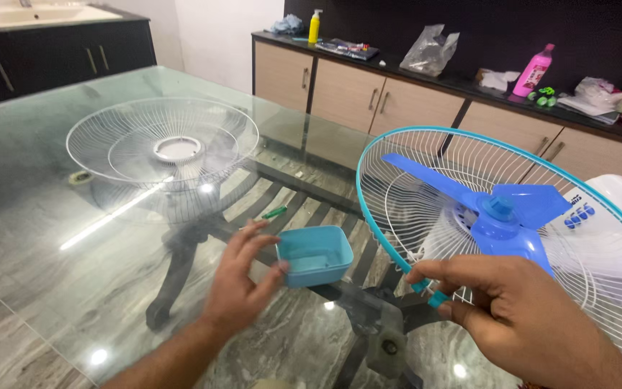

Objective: The person assembles a small table fan by attaching the front wire cage to the fan head. They align the cage with the fan blades and secure it in place. The person then handles a blue plastic ring, positioning it around the fan cage.

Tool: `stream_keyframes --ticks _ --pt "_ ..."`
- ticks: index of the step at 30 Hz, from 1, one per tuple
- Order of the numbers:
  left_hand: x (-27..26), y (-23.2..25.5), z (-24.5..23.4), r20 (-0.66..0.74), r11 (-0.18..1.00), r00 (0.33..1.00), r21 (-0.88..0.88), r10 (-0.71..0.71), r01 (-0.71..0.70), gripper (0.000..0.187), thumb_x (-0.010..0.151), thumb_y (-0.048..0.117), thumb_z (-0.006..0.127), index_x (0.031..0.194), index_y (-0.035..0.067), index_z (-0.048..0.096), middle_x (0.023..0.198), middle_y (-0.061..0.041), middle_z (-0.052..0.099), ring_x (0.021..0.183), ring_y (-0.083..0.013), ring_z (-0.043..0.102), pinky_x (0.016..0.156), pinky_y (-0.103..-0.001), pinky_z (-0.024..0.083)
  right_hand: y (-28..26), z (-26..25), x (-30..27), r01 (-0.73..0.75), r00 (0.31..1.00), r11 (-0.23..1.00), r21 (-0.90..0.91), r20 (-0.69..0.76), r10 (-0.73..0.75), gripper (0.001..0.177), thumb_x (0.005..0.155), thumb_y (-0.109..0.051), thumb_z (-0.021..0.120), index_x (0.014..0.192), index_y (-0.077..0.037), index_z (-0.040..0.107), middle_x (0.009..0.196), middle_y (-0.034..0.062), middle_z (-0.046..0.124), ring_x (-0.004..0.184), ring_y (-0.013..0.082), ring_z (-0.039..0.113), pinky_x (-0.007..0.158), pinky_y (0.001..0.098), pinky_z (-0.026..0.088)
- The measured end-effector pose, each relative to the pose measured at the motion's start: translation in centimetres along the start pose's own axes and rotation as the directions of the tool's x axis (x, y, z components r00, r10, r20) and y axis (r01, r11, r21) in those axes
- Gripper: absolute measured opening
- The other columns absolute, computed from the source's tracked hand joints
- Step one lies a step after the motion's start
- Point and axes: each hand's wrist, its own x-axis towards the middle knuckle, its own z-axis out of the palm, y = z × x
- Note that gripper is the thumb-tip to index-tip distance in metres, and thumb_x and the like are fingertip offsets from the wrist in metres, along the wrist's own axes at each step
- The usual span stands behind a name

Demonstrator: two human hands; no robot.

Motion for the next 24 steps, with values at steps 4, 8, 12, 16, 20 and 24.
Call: stream_keyframes --ticks 4,8,12,16,20,24 --pt "0.6 0.0 -0.3 -0.133 0.965 0.959 0.125 0.249 -0.233 0.022 0.089 0.015 0.067 0.108 0.011 0.076 0.140 -0.012 0.065 0.142 -0.0363 0.050 0.114 -0.049 0.041 1.1 0.2 0.6 0.293 0.956 0.929 0.227 -0.069 -0.285 0.044 0.079 -0.001 0.077 0.118 -0.021 0.085 0.096 -0.0015 0.077 0.063 0.0148 0.062 0.055 0.0307 0.055" --pt "4.0 2.2 0.5 0.295 0.954 0.955 0.272 0.040 -0.124 0.018 0.085 0.013 0.069 0.098 0.018 0.081 0.099 -0.003 0.079 0.097 -0.0194 0.072 0.117 -0.048 0.035 2.5 0.4 1.3 0.340 0.940 0.905 0.255 -0.071 -0.333 0.045 0.080 0.002 0.073 0.118 -0.019 0.084 0.100 -0.0002 0.082 0.077 0.0146 0.069 0.061 0.0298 0.059" --pt "8.3 4.5 2.5 0.600 0.844 0.778 0.504 -0.186 -0.186 0.023 0.077 0.007 0.072 0.091 0.023 0.082 0.098 -0.003 0.080 0.098 -0.0225 0.069 0.112 -0.047 0.038 3.1 0.7 1.7 0.487 0.872 0.823 0.293 -0.112 -0.476 0.045 0.079 0.005 0.069 0.117 -0.015 0.084 0.102 0.0017 0.082 0.079 0.0143 0.070 0.062 0.0278 0.062" --pt "10.2 5.3 4.3 0.749 0.715 0.598 0.582 -0.285 -0.387 0.015 0.084 0.014 0.072 0.094 0.019 0.082 0.106 -0.006 0.077 0.105 -0.0273 0.069 0.111 -0.053 0.040 3.0 1.0 1.7 0.671 0.734 0.655 0.347 -0.191 -0.652 0.045 0.080 0.003 0.070 0.122 -0.012 0.081 0.104 0.0028 0.081 0.081 0.0125 0.072 0.064 0.0241 0.062" --pt "9.7 5.2 5.8 0.784 0.586 0.512 0.611 -0.351 -0.532 0.019 0.084 0.013 0.073 0.102 0.009 0.078 0.110 -0.012 0.075 0.105 -0.0291 0.072 0.092 -0.044 0.056 2.2 0.5 0.9 0.442 0.896 0.857 0.265 -0.098 -0.432 0.045 0.079 0.001 0.071 0.118 -0.017 0.083 0.092 0.0056 0.078 0.066 0.0159 0.068 0.059 0.0279 0.056" --pt "10.1 5.0 5.9 0.774 0.558 0.516 0.626 -0.366 -0.544 0.019 0.088 0.014 0.069 0.103 0.008 0.078 0.110 -0.012 0.076 0.104 -0.0282 0.073 0.090 -0.042 0.057 2.0 0.4 0.8 0.463 0.886 0.856 0.232 -0.120 -0.447 0.045 0.078 -0.001 0.073 0.118 -0.020 0.082 0.090 0.0055 0.077 0.064 0.0156 0.070 0.058 0.0289 0.054"
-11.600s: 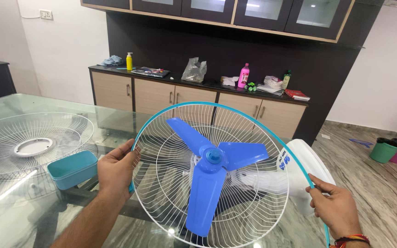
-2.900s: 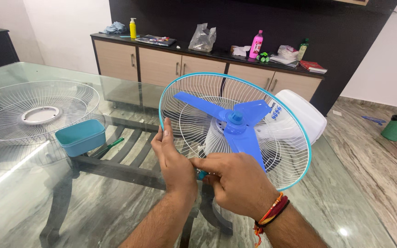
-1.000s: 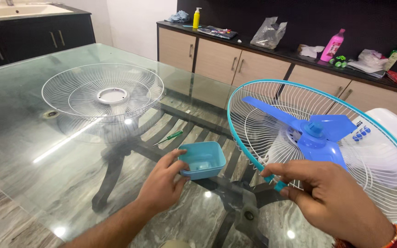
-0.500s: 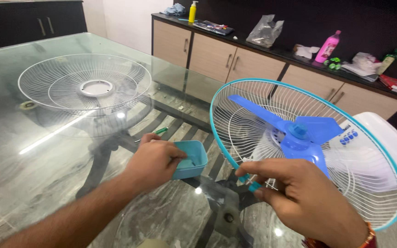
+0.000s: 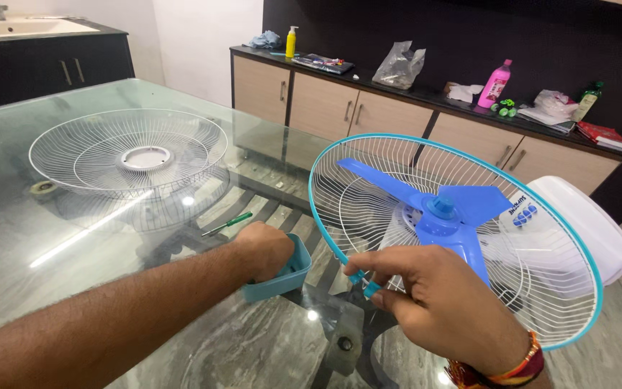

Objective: The person assembles a small table fan by attaching the front wire cage to the fan head. They align the cage with the fan blades and secure it in place. The person then handles a blue plastic ring, positioning it around the fan cage.

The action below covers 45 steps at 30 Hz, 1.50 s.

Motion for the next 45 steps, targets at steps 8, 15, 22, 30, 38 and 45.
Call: stream_keyframes --ticks 8,15,22,30,38,45 --pt "-0.1 -0.1 -0.2 0.110 0.999 0.994 0.037 -0.012 0.008 0.018 0.087 0.013 0.072 0.102 0.004 0.077 0.108 -0.013 0.077 0.100 -0.0275 0.075 0.089 -0.043 0.055 1.9 0.3 0.3 0.344 0.939 0.930 0.128 -0.033 -0.343 0.044 0.077 0.005 0.068 0.116 -0.012 0.081 0.097 0.0055 0.080 0.080 0.0141 0.074 0.067 0.0260 0.060" --pt "-1.6 -1.5 -1.8 0.126 0.998 0.991 -0.055 0.044 -0.037 0.023 0.080 0.016 0.076 0.101 0.024 0.081 0.103 -0.004 0.077 0.096 -0.0268 0.075 0.079 -0.043 0.059 -1.1 -0.6 -0.4 0.115 0.993 0.993 -0.001 -0.037 -0.115 0.044 0.073 -0.004 0.073 0.113 -0.020 0.082 0.076 0.0071 0.076 0.060 0.0186 0.066 0.055 0.0326 0.051" --pt "-0.8 -2.5 0.0 0.244 0.984 0.969 0.164 0.026 -0.068 0.020 0.087 0.013 0.071 0.105 0.009 0.079 0.102 -0.013 0.076 0.096 -0.0331 0.073 0.078 -0.046 0.058 -1.8 -0.8 -0.5 0.109 0.994 0.993 -0.036 -0.003 -0.109 0.044 0.074 -0.006 0.071 0.113 -0.023 0.081 0.075 0.0051 0.077 0.057 0.0165 0.066 0.054 0.0321 0.050" --pt "-1.1 -1.1 -0.4 0.254 0.977 0.964 0.212 -0.083 0.028 0.024 0.084 0.011 0.075 0.108 0.006 0.078 0.106 -0.012 0.076 0.098 -0.0277 0.074 0.080 -0.042 0.059 -1.7 -0.7 -0.3 0.115 0.993 0.993 -0.036 -0.010 -0.115 0.044 0.075 -0.006 0.072 0.114 -0.024 0.082 0.078 0.0043 0.078 0.058 0.0146 0.068 0.054 0.0310 0.052" --pt "-1.2 -3.4 -1.6 0.189 0.987 0.982 -0.156 -0.001 0.031 0.030 0.079 0.013 0.077 0.106 0.025 0.081 0.099 -0.006 0.081 0.090 -0.0221 0.078 0.079 -0.038 0.060 -1.4 -0.5 -0.3 0.108 0.994 0.994 0.013 -0.014 -0.108 0.045 0.074 -0.001 0.070 0.113 -0.020 0.082 0.077 0.0044 0.078 0.059 0.0144 0.064 0.054 0.0303 0.049" --pt "-2.4 -5.5 -0.7 -0.021 0.898 1.000 -0.440 0.003 -0.012 0.025 0.077 0.019 0.082 0.102 0.021 0.083 0.100 -0.001 0.081 0.092 -0.0173 0.076 0.084 -0.037 0.060 -1.4 -0.5 -0.2 0.098 0.995 0.995 -0.012 0.004 -0.098 0.043 0.076 -0.003 0.071 0.114 -0.021 0.082 0.078 0.0031 0.076 0.058 0.0118 0.061 0.052 0.0287 0.047"
